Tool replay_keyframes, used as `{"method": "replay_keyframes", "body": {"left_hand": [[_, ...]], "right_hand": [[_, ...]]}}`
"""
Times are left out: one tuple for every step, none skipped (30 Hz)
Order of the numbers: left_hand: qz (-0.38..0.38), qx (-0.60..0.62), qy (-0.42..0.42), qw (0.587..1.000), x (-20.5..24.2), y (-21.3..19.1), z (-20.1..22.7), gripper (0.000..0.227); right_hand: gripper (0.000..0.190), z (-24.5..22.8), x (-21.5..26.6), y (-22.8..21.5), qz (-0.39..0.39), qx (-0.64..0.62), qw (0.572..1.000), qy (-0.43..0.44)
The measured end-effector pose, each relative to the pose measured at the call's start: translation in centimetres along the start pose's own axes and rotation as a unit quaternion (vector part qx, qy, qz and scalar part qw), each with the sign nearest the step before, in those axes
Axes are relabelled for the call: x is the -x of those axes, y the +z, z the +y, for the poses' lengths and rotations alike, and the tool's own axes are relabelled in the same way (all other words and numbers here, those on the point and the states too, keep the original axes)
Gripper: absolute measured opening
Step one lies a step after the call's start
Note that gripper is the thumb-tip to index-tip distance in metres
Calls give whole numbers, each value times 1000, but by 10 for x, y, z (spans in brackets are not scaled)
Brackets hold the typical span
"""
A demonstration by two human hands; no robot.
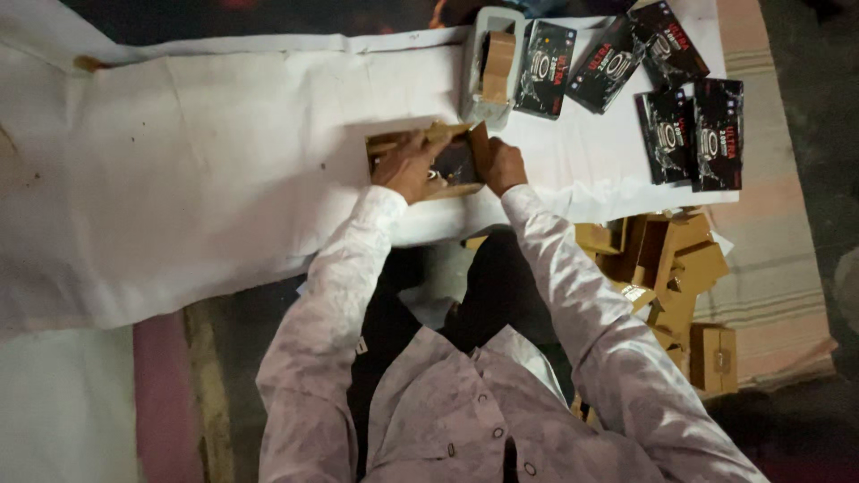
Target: The person sits on the floor and repeatedly packs small black product boxes into larger brown cardboard boxes. They place one product box inside, close the flaps, and then open the box again to insert another product box, repeating this cycle throughout the clip.
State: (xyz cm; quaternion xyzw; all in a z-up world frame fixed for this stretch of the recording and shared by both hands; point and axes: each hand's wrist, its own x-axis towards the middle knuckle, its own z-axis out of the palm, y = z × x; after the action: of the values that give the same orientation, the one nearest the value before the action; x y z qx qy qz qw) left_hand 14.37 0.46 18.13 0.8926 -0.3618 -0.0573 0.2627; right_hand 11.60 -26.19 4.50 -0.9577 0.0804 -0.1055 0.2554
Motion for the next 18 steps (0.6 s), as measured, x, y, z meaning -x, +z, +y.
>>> {"method": "replay_keyframes", "body": {"left_hand": [[-2, -11, 3, 1000, 2, 6, 1, 94], [-4, -22, 5, 1000, 6, 13, 3, 89], [-6, -33, 6, 999, 5, 18, 3, 86], [-90, -49, -29, 994, 6, 24, 4, 88], [-173, -64, -63, 981, 7, 28, 5, 91], [-258, -76, -98, 958, 11, 34, 6, 94], [-232, -72, -89, 966, 20, 40, 8, 90], [-199, -73, -73, 975, 16, 43, 7, 88], [-166, -74, -57, 982, 11, 46, 6, 86], [-155, -68, -53, 984, 12, 52, 7, 87], [-143, -63, -50, 986, 10, 59, 9, 88], [-130, -59, -47, 989, 8, 65, 7, 90], [-150, -68, -85, 983, 5, 69, 4, 74], [-173, -76, -123, 974, 3, 75, 4, 58], [-195, -84, -160, 964, 2, 81, 4, 45], [-176, -86, -154, 968, -1, 82, 3, 41], [-157, -88, -148, 973, -2, 84, 2, 37], [-142, -90, -139, 976, -1, 85, 2, 33]], "right_hand": [[34, -6, 2, -1, 4, 21, 1000, 23], [39, -12, 3, -3, 6, 41, 998, 45], [37, -18, 0, -6, 1, 80, 995, 59], [35, -23, -1, -9, -6, 119, 990, 73], [34, -28, -2, -12, -13, 158, 984, 87], [43, -33, 1, -15, -35, 156, 981, 109], [53, -37, 2, -18, -57, 154, 978, 132], [63, -39, -9, -24, -69, 153, 974, 153], [65, -43, -16, -27, -61, 150, 973, 167], [68, -44, -14, -29, -61, 147, 970, 184], [70, -44, -12, -28, -61, 144, 967, 200], [65, -46, -11, -25, -56, 125, 974, 178], [60, -47, -9, -21, -50, 106, 981, 156], [55, -44, -4, -19, -46, 88, 986, 135], [55, -41, 1, -17, -69, 93, 987, 115], [55, -39, -1, -17, -88, 99, 987, 90], [56, -38, -4, -16, -107, 105, 987, 64], [50, -35, -4, -16, -115, 121, 984, 63]]}}
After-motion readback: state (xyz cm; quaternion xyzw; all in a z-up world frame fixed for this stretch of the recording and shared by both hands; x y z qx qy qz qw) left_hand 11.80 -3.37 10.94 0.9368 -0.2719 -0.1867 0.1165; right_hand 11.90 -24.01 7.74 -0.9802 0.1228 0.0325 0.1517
